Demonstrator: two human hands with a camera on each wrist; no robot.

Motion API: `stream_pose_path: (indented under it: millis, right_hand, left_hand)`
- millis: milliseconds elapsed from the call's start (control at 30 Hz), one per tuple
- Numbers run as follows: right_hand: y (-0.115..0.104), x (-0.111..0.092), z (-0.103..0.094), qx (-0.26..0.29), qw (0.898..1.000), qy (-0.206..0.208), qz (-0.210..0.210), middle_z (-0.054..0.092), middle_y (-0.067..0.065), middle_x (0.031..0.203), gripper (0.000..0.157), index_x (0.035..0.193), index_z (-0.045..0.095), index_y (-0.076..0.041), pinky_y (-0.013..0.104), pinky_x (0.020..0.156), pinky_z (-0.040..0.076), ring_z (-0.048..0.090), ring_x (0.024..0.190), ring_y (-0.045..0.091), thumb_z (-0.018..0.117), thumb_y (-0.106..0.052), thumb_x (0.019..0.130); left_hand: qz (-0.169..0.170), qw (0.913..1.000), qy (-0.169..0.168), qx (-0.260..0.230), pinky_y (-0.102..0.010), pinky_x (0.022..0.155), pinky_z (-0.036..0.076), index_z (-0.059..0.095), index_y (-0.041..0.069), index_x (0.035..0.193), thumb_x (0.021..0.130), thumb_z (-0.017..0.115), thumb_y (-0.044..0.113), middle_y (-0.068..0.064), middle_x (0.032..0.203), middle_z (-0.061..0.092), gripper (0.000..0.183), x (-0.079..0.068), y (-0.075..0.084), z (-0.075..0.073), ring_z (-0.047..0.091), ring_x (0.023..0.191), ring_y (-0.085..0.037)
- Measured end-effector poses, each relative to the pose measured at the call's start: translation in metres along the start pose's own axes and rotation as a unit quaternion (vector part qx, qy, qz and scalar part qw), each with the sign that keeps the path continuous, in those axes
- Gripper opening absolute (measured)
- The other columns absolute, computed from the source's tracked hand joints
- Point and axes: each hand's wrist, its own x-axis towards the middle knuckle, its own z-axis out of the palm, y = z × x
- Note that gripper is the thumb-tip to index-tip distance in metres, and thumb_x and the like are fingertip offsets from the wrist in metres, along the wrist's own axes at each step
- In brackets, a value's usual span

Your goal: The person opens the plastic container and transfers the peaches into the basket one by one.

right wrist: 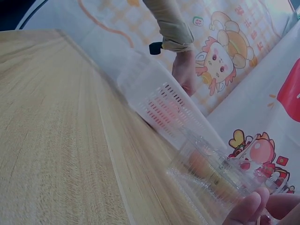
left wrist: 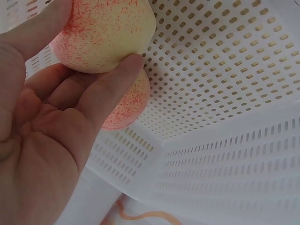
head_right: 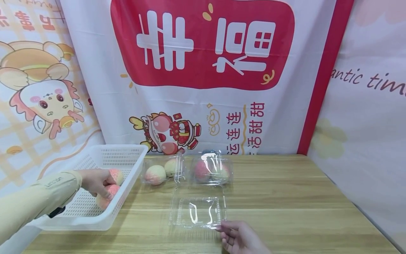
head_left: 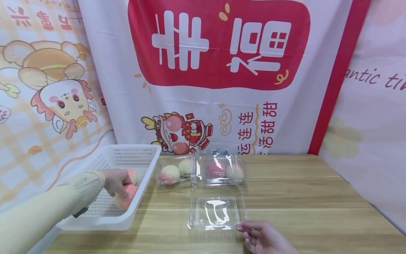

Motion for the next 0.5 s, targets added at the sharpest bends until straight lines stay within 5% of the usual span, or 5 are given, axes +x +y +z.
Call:
stream_pose_path:
  millis: [500]
  right_hand:
    - [-0.001,0.0007,-0.0011,-0.003,1.0,-0.003,-0.005,0.064,0.013,0.102,0.023,0.112,0.055,0.005,0.016,0.08,0.047,0.056,0.081,0.01,0.061,-0.009,0.094]
  left_hand:
    - [-0.014,0.9997,0.018,-0.011,-0.035,0.063,0.055,0.063,0.002,0.093,0.08,0.083,0.023,-0.006,0.081,0.054,0.032,-0.0048,-0.0077,0.0042,0.055,0.076,-0.02]
